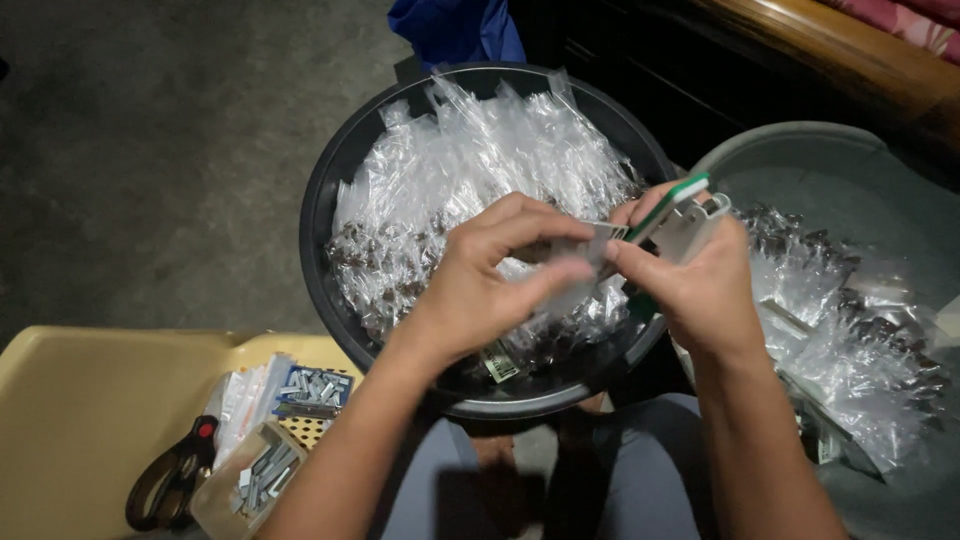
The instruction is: The person is sitting on the floor and packing small items into clear plastic bags. They use a handheld green and white stapler to seal the bags and then place them into a large black basin.
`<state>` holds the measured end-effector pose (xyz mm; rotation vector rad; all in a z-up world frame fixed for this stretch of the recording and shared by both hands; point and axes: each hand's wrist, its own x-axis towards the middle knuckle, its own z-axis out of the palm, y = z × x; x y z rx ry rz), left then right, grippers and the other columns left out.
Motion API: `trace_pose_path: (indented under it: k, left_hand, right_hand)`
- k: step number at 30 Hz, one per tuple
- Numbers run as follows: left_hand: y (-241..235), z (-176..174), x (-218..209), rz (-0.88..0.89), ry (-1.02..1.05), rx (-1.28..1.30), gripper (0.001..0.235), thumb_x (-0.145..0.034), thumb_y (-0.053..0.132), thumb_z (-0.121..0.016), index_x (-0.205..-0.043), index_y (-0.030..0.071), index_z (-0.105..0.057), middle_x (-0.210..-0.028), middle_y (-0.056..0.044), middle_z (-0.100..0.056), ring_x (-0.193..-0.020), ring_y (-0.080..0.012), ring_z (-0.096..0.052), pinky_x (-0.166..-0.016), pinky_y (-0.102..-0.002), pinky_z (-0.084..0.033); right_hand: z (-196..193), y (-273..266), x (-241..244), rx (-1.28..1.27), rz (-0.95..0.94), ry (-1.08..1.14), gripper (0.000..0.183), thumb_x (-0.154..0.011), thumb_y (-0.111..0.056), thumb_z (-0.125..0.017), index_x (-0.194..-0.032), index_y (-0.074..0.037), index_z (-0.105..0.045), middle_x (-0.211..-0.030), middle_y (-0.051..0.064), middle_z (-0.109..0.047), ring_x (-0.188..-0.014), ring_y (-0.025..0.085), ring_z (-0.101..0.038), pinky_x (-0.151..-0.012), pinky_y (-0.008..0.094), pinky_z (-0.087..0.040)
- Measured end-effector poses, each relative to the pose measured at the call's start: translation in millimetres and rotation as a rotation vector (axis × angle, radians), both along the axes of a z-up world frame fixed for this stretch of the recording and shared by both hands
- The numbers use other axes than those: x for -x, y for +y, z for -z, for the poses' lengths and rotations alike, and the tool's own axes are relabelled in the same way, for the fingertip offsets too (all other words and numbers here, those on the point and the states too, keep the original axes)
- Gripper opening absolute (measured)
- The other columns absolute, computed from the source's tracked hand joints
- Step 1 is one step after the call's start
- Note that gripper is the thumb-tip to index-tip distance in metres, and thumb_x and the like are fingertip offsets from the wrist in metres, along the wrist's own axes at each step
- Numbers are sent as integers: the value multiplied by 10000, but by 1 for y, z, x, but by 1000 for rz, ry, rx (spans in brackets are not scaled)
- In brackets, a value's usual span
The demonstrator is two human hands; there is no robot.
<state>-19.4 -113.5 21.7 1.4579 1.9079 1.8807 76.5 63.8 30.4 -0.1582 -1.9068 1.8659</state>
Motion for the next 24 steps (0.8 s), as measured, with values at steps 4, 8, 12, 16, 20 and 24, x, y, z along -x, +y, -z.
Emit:
trace_pose_path:
  k: [4, 8, 12, 16, 20, 24]
  left_hand:
    - [7, 7, -3, -133, -78, 64, 175, -932, 12, -647, -1085, 73, -591, -1024, -80, -639, -956, -195, -637, -852, -272, -568]
    - [18, 34, -2, -286, -56, 21, 304, -845, 34, -800, -1096, 81, -635, -1002, -121, -746, -1000, -330, -748, -822, -438, -614]
    - [22, 43, -7, -309, 7, 56, 232, -834, 45, -811, -1010, 86, -666, -910, -101, -723, -885, -321, -752, -720, -404, -615]
    - [33, 50, -9, -342, 56, 75, 232, -788, 52, -842, -955, 70, -683, -841, -102, -676, -793, -328, -731, -644, -391, -604]
    - [33, 47, -13, -308, 12, 132, 223, -763, -20, -830, -928, 14, -684, -805, -130, -658, -739, -326, -721, -589, -381, -601]
    - [35, 45, -13, -270, -19, 186, 258, -732, -21, -838, -941, 15, -690, -797, -146, -663, -737, -343, -723, -598, -380, -604]
  right_hand:
    - [11, 19, 16, 597, 160, -87, 235, -841, -142, -763, -991, -61, -603, -961, 105, -634, -847, 206, -628, -802, 354, -557]
    - [50, 56, 24, 1025, 143, -22, 251, -886, -208, -803, -938, 1, -676, -845, 167, -708, -798, 286, -737, -686, 455, -619]
    - [45, 22, 33, 668, 326, 193, 240, -921, -273, -773, -1032, -137, -609, -897, 108, -709, -813, 242, -762, -745, 329, -658]
    - [58, 6, 51, 107, 440, 210, 280, -1008, -389, -685, -935, -146, -566, -770, 80, -629, -683, 158, -624, -623, 258, -551]
    - [80, 7, 61, -125, 519, 60, 425, -1025, -429, -706, -735, -160, -551, -677, -10, -521, -680, 106, -465, -731, 274, -476]
    - [72, 1, 59, -78, 519, 11, 458, -1003, -456, -721, -699, -162, -546, -640, -10, -522, -637, 104, -470, -685, 269, -474]
